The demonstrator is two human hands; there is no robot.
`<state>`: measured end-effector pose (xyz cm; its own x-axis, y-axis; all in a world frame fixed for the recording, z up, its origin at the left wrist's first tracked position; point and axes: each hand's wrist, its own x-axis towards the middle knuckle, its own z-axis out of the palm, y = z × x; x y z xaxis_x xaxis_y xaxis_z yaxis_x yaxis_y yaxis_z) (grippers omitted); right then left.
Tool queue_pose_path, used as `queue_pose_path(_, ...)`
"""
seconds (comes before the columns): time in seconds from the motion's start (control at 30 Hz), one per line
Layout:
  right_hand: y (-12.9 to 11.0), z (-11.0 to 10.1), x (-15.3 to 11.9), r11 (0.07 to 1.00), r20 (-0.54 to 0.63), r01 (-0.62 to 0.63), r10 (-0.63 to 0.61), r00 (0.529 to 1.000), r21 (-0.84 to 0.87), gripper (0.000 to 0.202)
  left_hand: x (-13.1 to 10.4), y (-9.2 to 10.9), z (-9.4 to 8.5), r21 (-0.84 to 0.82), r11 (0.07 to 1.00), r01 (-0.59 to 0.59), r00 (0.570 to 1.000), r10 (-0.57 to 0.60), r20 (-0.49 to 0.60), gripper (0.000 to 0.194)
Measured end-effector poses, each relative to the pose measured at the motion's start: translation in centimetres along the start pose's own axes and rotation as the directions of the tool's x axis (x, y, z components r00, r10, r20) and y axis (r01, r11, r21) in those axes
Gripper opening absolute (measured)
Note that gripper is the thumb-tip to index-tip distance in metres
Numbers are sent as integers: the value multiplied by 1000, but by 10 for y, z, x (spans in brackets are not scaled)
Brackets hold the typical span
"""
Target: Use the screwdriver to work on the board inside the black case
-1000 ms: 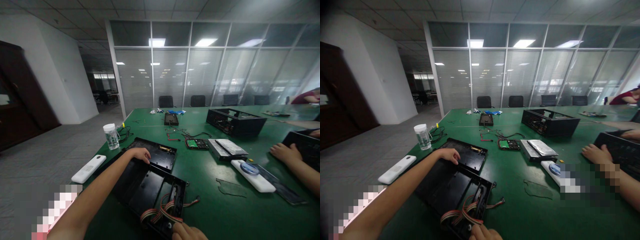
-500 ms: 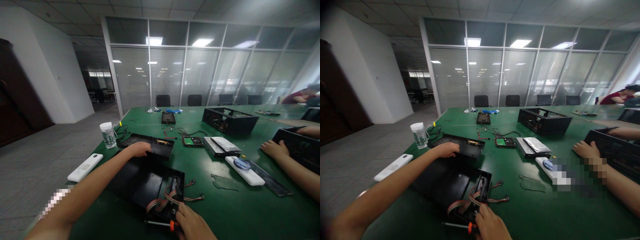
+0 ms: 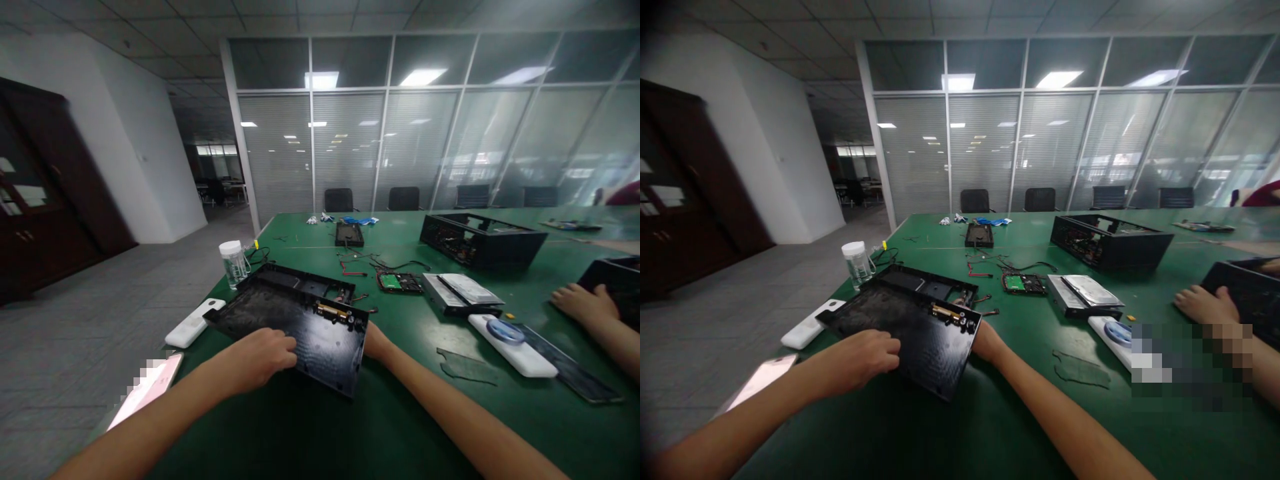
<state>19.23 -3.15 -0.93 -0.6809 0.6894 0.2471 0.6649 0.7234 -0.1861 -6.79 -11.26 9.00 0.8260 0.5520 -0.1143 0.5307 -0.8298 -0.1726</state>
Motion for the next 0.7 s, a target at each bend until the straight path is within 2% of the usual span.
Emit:
queue_pose_path(0.03,9,4,-3,999,2,36,-36,999,-40,37,-4,2,7,7,1000,-4,1000,4,2,17)
queue_pose_path(0.17,41,12,-29,983,-54,-46,37,998,-176,50,-12,2,33,8,1000,9,1000,-9,20,17)
queue_pose_path(0.23,51,8,-43,976,-37,-57,50,998,-212,52,-11,0,45,-15,1000,27,999,-27,44,18)
queue_pose_path(0.33,61,-8,-56,971,1,-80,82,997,-226,43,-8,-6,58,-39,994,97,991,-93,100,18)
queue_pose_path(0.47,77,-20,-62,982,-67,-101,91,994,-162,29,-1,-19,58,-145,960,241,955,-208,209,18)
queue_pose_path(0.57,89,-13,-62,993,-157,-95,85,984,-63,24,19,-29,48,-325,908,266,942,-172,289,22)
queue_pose_path(0.63,94,-4,-62,997,-183,-76,74,980,-5,23,41,-32,46,-376,899,227,967,-161,197,28)
queue_pose_path(0.7,95,3,-61,998,-196,-52,58,979,33,22,67,-33,51,-335,929,156,986,-164,5,24)
